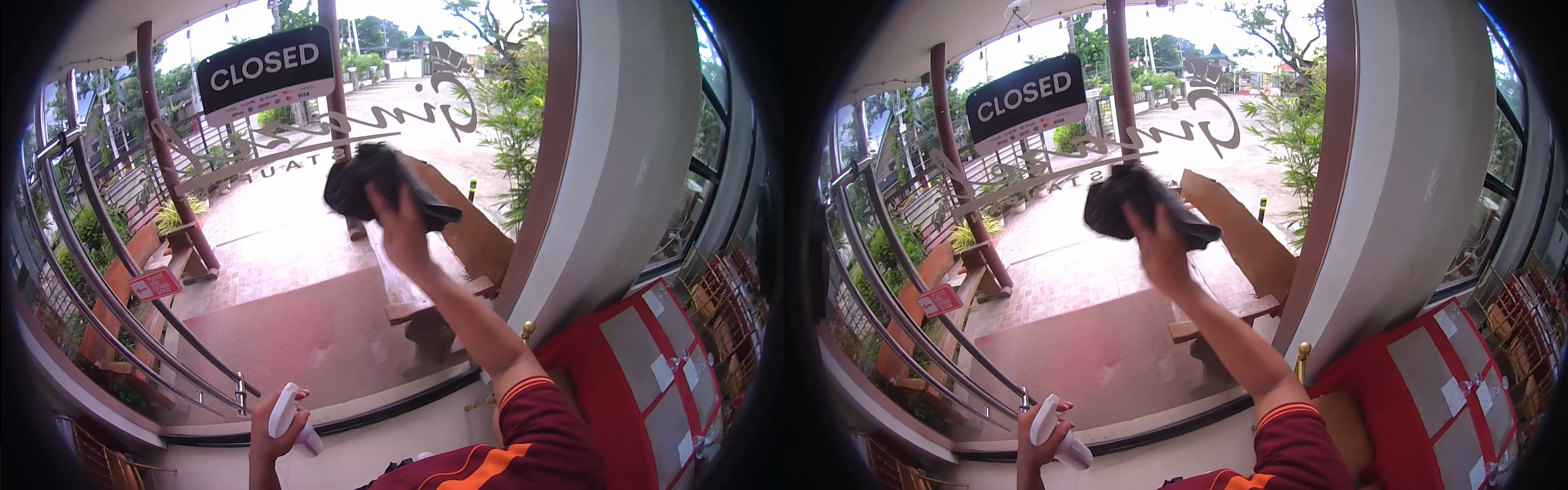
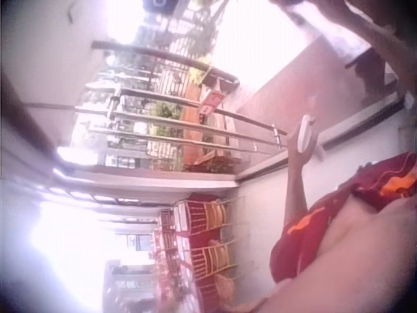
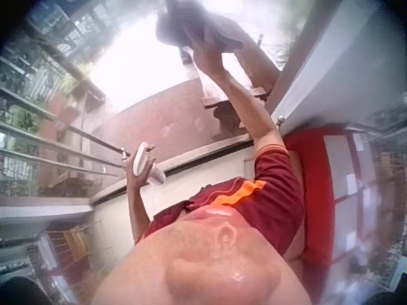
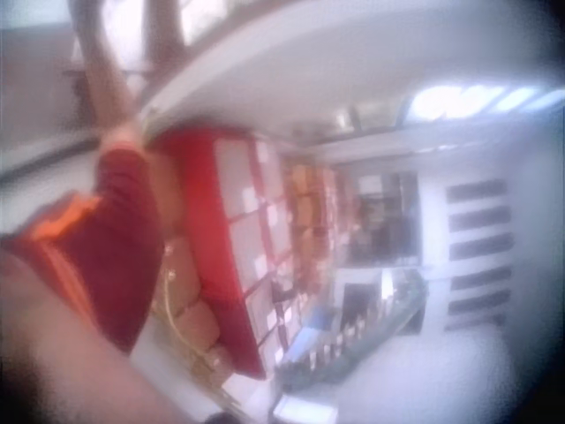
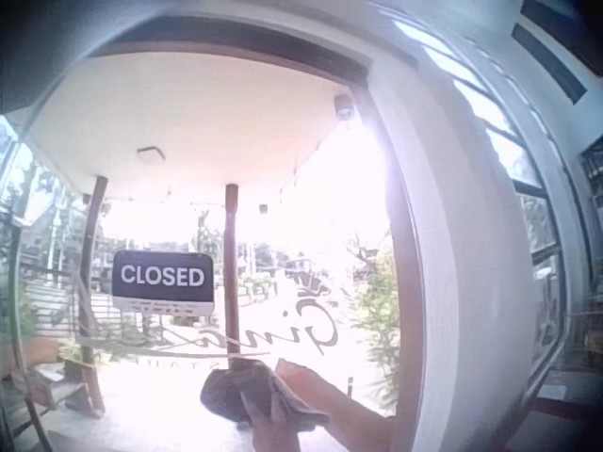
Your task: The person cleans a glass door by spraying a cleaning solution and wiping the surface with a cloth. They work on both the exterior and interior sides of the door, systematically covering the entire surface area.
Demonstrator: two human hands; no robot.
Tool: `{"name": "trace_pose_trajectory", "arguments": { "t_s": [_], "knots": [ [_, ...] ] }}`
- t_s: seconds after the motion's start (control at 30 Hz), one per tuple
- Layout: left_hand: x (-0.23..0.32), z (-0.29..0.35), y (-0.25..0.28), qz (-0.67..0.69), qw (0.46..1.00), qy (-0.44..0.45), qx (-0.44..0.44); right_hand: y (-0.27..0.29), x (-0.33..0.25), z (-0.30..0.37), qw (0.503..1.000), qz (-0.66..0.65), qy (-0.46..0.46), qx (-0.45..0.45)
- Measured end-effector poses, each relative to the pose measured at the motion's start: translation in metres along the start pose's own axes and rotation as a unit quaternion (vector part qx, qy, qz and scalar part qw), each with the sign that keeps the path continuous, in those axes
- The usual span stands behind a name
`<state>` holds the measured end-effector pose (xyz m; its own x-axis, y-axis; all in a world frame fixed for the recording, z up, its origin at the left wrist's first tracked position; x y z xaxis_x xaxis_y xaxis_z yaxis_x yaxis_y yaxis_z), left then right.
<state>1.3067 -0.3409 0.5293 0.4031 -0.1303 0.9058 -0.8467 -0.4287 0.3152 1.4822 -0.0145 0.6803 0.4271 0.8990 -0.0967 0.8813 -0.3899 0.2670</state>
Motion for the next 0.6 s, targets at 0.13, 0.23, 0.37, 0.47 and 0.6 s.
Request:
{"name": "trace_pose_trajectory", "arguments": {
  "t_s": [0.13, 0.23, 0.37, 0.47, 0.6],
  "knots": [
    [-0.014, 0.021, 0.016, -0.022, 0.999, 0.020, 0.037, 0.114, 0.185, -0.079, 0.981, 0.096, -0.060, 0.160],
    [-0.029, 0.057, 0.038, -0.112, 0.990, 0.030, 0.075, 0.204, 0.317, -0.122, 0.936, 0.068, -0.291, 0.189],
    [-0.047, 0.104, 0.060, -0.114, 0.982, 0.065, 0.134, 0.230, 0.296, -0.165, 0.928, 0.125, -0.290, 0.199],
    [-0.055, 0.100, 0.051, -0.096, 0.985, 0.098, 0.106, 0.167, 0.169, -0.168, 0.956, 0.214, -0.099, 0.178],
    [-0.038, 0.052, 0.021, -0.107, 0.992, 0.051, 0.049, 0.051, 0.013, -0.081, 0.984, 0.136, 0.113, 0.023]
  ]
}}
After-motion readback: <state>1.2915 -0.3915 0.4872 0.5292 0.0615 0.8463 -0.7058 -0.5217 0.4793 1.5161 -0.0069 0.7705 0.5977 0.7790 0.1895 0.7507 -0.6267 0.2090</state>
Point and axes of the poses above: each hand's wrist, its own z-axis away from the middle knuckle, its own y-axis out of the back of the hand, x = y × z, the point moved 10 cm from there along -z, towards the middle knuckle, and after that the axes turned 2 degrees about z, right-handed, at the moved point
